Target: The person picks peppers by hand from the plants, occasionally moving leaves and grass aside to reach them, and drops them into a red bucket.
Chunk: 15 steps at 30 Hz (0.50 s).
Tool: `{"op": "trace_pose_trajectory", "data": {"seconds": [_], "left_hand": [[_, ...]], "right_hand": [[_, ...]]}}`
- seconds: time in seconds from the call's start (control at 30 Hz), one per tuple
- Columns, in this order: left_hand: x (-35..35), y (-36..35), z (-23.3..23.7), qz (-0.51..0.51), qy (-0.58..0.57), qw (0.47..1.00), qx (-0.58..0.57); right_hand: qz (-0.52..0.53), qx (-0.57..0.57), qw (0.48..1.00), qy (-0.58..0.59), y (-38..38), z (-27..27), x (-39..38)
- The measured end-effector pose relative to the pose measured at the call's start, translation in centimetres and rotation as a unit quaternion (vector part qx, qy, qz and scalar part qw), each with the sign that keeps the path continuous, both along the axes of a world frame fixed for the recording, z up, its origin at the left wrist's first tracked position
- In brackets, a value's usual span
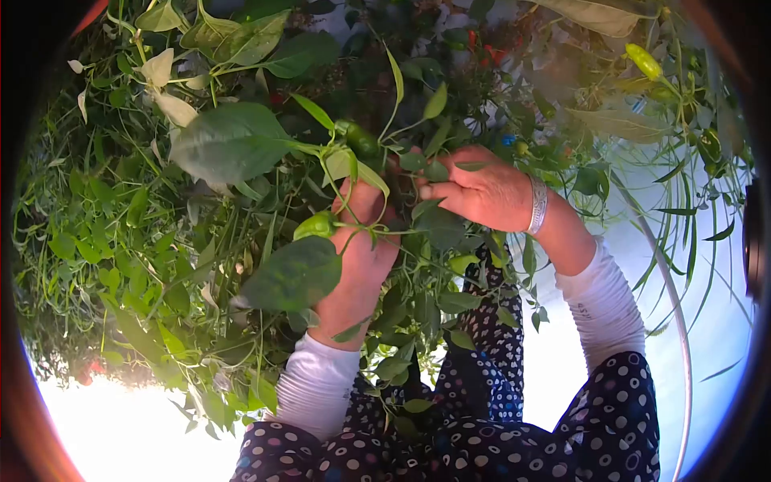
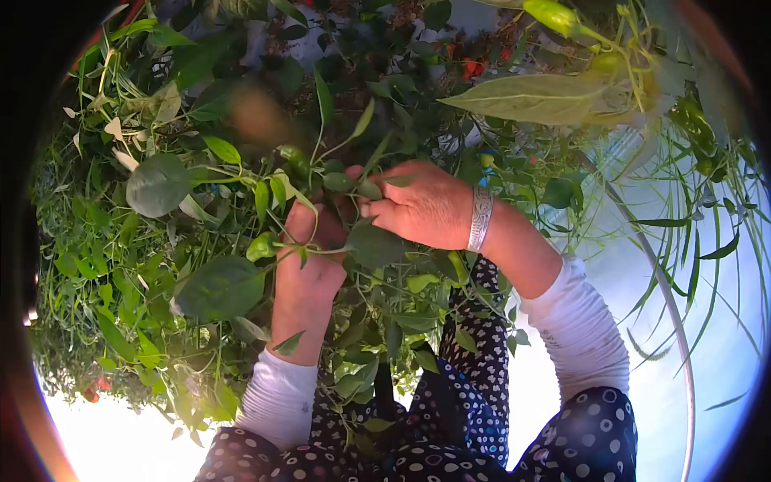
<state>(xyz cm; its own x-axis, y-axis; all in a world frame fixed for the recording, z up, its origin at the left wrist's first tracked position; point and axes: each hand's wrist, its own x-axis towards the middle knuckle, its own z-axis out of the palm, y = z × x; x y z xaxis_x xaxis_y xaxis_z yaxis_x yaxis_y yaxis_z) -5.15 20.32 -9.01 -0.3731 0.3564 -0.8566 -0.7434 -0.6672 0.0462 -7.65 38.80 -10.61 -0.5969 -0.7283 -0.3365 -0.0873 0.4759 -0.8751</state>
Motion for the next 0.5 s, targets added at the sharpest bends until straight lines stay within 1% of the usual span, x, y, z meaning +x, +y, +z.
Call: {"op": "trace_pose_trajectory", "data": {"seconds": [0.03, 0.07, 0.1, 0.13, 0.17, 0.2, 0.23, 0.27, 0.3, 0.33, 0.37, 0.4, 0.43, 0.47, 0.5], "left_hand": [[0.7, -0.3, -0.9, 0.01, 0.005, 1.0, -0.004], [1.2, -0.4, -1.6, 0.02, 0.01, 1.0, -0.008], [1.0, -0.3, -1.6, 0.051, -0.035, 0.998, 0.005], [1.2, -0.2, -1.9, 0.048, -0.042, 0.998, 0.004], [1.5, -0.2, -2.2, 0.052, -0.049, 0.997, -0.022], [1.7, -0.2, -2.6, 0.055, -0.054, 0.996, -0.048], [1.5, -0.2, -2.8, 0.06, -0.09, 0.992, -0.063], [1.4, -0.5, -2.9, 0.059, -0.092, 0.992, -0.064], [1.3, -1.0, -3.1, 0.066, -0.083, 0.992, -0.062], [1.2, -1.2, -3.2, 0.073, -0.075, 0.993, -0.061], [1.4, -1.4, -3.1, 0.072, -0.075, 0.993, -0.059], [1.6, -1.8, -3.1, 0.087, -0.072, 0.993, -0.024], [1.5, -2.2, -3.3, 0.105, -0.061, 0.993, 0.007], [1.3, -2.6, -3.4, 0.121, -0.047, 0.991, 0.035], [1.3, -2.1, -3.3, 0.11, -0.076, 0.991, 0.017]], "right_hand": [[-0.051, 0.037, 0.991, -0.116, -0.7, 0.6, -1.1], [-0.053, 0.037, 0.991, -0.119, -1.1, 0.3, -1.2], [-0.052, 0.091, 0.98, -0.169, -1.4, -0.2, -1.2], [-0.05, 0.146, 0.964, -0.219, -1.7, -0.5, -1.1], [-0.139, 0.109, 0.966, -0.189, -2.0, -1.1, 0.3], [-0.14, 0.109, 0.965, -0.193, -2.4, -1.3, 0.4], [-0.126, 0.144, 0.968, -0.161, -2.9, -1.5, 0.3], [-0.111, 0.179, 0.969, -0.127, -3.3, -1.6, 0.3], [-0.103, 0.249, 0.954, -0.128, -3.5, -1.7, 0.2], [-0.093, 0.301, 0.943, -0.109, -2.4, -3.2, 0.4], [-0.115, 0.303, 0.944, -0.065, -0.5, -4.7, 0.3], [-0.136, 0.304, 0.943, -0.018, 1.3, -5.5, 0.3], [-0.205, 0.242, 0.944, -0.086, 2.6, -5.2, -0.2], [-0.271, 0.173, 0.934, -0.153, 3.4, -5.2, -0.9], [-0.376, 0.045, 0.9, -0.216, 3.3, -5.3, -1.2]]}}
